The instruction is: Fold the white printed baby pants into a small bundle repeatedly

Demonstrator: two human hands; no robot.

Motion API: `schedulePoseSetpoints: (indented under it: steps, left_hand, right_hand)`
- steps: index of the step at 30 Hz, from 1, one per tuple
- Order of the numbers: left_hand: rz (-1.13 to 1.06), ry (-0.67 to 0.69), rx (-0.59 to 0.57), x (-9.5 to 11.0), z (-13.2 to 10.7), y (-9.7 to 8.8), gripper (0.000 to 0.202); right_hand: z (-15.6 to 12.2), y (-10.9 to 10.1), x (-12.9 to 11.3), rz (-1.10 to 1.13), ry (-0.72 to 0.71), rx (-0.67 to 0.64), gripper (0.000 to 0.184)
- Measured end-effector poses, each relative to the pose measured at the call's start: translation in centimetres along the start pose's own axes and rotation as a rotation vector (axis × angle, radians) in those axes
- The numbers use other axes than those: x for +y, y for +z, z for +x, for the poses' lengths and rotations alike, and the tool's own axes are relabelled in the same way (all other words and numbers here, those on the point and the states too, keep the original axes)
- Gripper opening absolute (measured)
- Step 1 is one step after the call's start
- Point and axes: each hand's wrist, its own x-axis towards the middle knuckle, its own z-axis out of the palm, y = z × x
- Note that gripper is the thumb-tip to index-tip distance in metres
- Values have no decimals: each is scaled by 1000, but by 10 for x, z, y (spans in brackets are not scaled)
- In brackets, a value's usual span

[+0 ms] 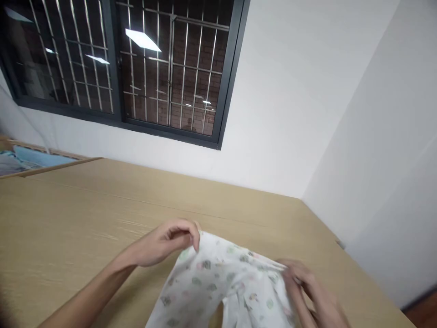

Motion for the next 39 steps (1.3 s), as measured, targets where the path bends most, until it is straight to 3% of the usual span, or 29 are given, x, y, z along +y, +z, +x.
schedulePoseSetpoints:
  steps: [2, 5, 10, 13, 20, 25, 28, 32, 35, 37, 39]
  left_hand:
    - [244, -96, 79, -20, 2, -17, 28]
    - [463, -202, 119, -68, 11, -31, 32]
    - [582, -303, 105, -157, 33, -29, 33]
    - [631, -321, 92, -193, 49, -25, 35]
    - [719, -400, 94, -234, 95, -20, 34]
    - [785, -435, 139, -232, 113, -9, 33]
    - [818, -388, 157, -208, 113, 23, 32]
    - [759, -231, -36, -169, 92, 111, 26]
    - [664, -20, -223, -152, 66, 183, 42]
    - [663, 53, -270, -148, 55, 217, 50]
    - [694, 90, -275, -148, 51, 236, 53]
  right_hand:
    - [32, 27, 3, -82, -104, -192, 15]
    - [76, 80, 21, -108, -172, -337, 30]
    - [123, 160, 82, -193, -225, -405, 36]
    - [142, 191, 114, -241, -186, -408, 35]
    - [179, 224, 157, -347, -54, -399, 34]
    - [197, 236, 172, -364, 42, -361, 32]
    - [204, 240, 176, -352, 123, -305, 31]
    - [213, 237, 184, -343, 292, -227, 26]
    - [216, 233, 189, -331, 415, -243, 16]
    - [216, 231, 191, -319, 461, -257, 14]
    - [216, 230, 191, -304, 480, -258, 13]
